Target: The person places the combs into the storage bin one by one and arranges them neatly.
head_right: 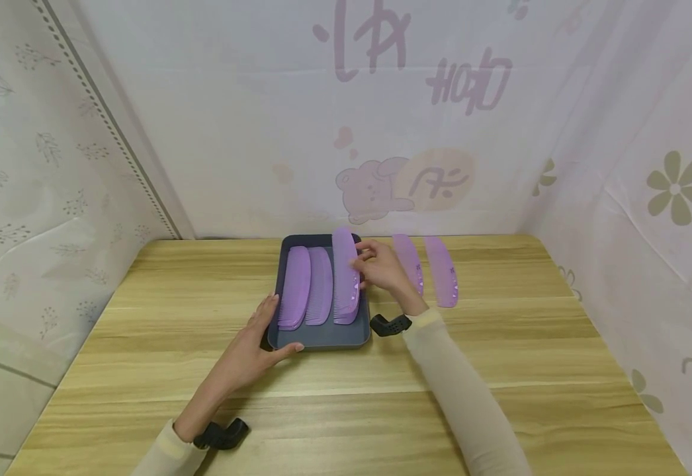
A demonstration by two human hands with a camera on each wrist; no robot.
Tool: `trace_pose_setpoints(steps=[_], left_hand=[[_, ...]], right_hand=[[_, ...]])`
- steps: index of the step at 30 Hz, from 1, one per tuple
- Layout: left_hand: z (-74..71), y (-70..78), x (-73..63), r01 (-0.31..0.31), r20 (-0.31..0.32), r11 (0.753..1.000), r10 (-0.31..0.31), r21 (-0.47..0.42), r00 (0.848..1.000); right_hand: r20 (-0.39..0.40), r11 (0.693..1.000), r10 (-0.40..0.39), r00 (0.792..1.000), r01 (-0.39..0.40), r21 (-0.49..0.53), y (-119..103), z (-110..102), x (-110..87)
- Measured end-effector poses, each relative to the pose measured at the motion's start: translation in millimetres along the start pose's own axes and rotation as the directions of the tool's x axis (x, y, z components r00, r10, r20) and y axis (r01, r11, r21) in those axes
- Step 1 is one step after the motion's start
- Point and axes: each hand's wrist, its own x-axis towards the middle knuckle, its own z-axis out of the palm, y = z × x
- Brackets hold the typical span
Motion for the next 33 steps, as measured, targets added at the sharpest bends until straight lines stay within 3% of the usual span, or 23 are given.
trace_pose_setpoints(steps=[15, 25, 33], left_hand=[[-1.0, 0.7, -0.2, 0.013, 0.01, 1.0, -0.013, -0.001, 1.0], [-1.0, 0.4, -0.8, 0.01, 0.006, 1.0, -0.01, -0.003, 1.0], [-0.8, -0.3, -0.3, 0.009, 0.003, 1.0, -0.009, -0.002, 1.0]], right_hand=[[-0.005, 0.999, 0.014, 1.0, -0.014, -0.046, -6, 22, 10.4], [0.051, 0.999, 0.007, 0.999, -0.004, -0.052, -7, 36, 14.6], [0.082, 0.998, -0.025, 0.996, 0.029, -0.05, -6, 35, 11.6]])
